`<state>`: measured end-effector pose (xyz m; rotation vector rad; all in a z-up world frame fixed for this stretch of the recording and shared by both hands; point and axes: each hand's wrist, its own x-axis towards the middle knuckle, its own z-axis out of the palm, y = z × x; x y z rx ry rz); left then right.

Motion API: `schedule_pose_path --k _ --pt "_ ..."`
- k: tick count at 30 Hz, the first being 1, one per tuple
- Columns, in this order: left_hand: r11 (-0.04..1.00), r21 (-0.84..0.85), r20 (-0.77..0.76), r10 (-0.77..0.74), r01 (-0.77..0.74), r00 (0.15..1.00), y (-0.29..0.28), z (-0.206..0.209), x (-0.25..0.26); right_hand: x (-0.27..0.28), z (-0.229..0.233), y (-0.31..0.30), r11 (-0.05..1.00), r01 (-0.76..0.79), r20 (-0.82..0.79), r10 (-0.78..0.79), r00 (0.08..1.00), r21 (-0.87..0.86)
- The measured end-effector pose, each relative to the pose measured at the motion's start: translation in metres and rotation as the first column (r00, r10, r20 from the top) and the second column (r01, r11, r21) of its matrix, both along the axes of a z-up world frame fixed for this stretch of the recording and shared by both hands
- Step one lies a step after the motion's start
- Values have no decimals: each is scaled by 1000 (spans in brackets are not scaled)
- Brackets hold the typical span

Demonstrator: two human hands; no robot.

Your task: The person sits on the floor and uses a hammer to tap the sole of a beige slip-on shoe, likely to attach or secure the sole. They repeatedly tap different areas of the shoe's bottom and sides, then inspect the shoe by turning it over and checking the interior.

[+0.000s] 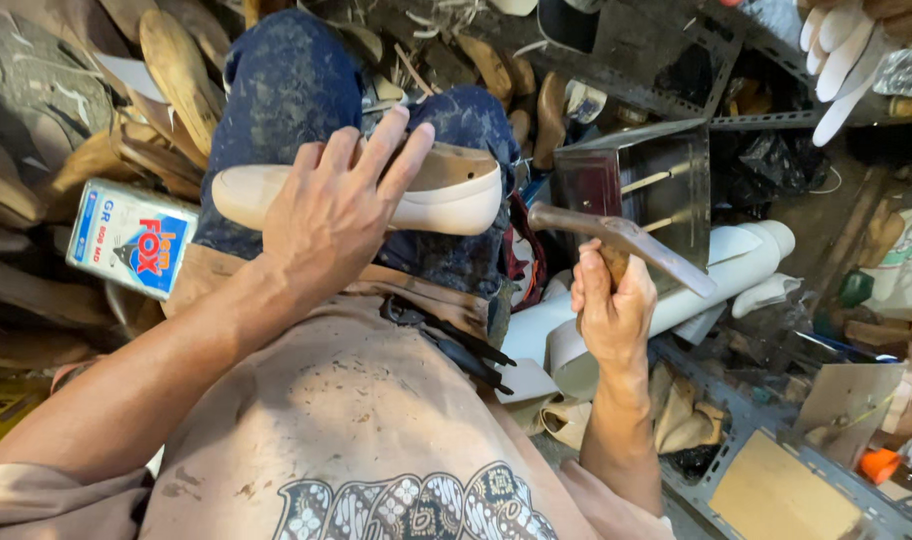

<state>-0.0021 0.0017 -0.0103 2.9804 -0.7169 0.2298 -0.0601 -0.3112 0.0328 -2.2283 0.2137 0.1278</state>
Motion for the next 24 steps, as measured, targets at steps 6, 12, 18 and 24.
schedule_pose_path --k 6,12,18,24 --pt "999 -44 -136 -3 -4 991 2 1 2 0 -11 -2 998 10 -20 -9 1000 67" --pt "883 -470 -328 -156 -18 932 12 -2 -2 0 -15 -1 990 79 -22 -77 997 118" --pt "883 -463 -343 -262 80 902 3 -35 -18 -6 -15 5 1000 -26 108 27 994 -10" --pt "921 -357 -60 -186 153 981 8 -46 9 2 55 37 984 -157 285 126 950 88"
